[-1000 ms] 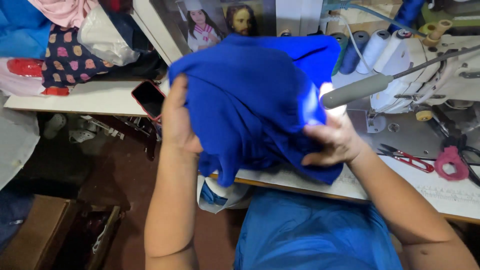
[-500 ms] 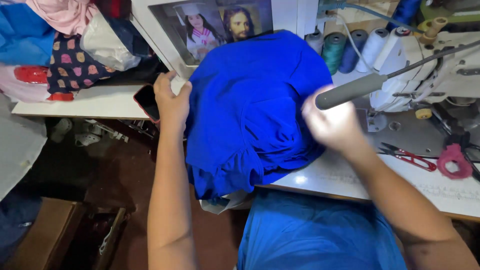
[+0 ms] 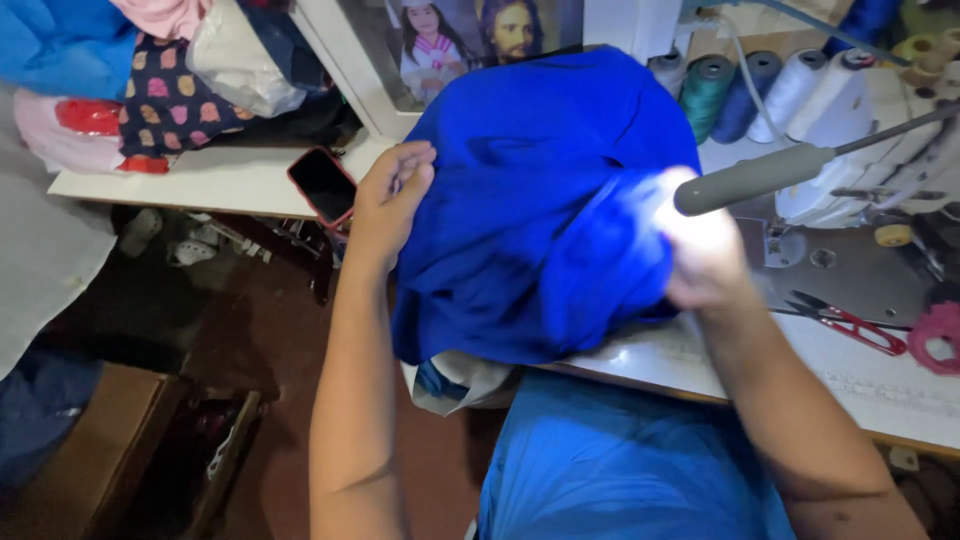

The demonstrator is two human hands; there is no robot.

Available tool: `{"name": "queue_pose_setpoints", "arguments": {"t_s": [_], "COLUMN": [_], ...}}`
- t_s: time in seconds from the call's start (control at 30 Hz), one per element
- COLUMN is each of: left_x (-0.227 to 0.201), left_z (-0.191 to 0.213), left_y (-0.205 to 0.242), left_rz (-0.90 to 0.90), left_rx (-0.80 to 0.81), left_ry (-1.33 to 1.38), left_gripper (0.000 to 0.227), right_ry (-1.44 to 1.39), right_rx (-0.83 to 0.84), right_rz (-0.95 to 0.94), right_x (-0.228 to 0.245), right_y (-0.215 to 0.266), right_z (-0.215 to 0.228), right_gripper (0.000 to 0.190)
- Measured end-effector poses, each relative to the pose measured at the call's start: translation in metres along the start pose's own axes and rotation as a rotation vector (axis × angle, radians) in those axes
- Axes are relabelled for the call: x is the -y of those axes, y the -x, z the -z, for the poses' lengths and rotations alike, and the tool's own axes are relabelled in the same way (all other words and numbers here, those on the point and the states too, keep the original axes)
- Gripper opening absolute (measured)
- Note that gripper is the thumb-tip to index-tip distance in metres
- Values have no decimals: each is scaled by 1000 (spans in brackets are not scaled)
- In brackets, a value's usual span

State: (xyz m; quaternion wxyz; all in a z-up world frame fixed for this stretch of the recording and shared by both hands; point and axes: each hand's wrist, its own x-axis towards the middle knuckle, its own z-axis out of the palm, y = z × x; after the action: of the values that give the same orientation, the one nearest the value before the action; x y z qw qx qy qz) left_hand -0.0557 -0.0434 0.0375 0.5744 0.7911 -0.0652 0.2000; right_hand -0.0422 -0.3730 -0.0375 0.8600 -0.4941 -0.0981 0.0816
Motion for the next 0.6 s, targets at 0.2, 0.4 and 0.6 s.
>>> {"name": "queue_pose_setpoints", "arguments": {"t_s": [0.2, 0.4, 0.6], "left_x": [-41, -83, -120], "left_z": [-4, -4, 3], "left_y": [34, 71, 112], "left_rz": [-160, -446, -469], "left_rx": [68, -75, -1], "left_ry": [156, 156, 133], "left_gripper": [30, 31, 34], "right_ry": [386, 1119, 1237], "right_rx": [-252, -362, -170], "right_rz": [324, 700, 578], "right_x": [0, -2, 18], "right_y": [-83, -42, 68], "right_z": [125, 108, 11], "right_gripper": [16, 28, 16]}}
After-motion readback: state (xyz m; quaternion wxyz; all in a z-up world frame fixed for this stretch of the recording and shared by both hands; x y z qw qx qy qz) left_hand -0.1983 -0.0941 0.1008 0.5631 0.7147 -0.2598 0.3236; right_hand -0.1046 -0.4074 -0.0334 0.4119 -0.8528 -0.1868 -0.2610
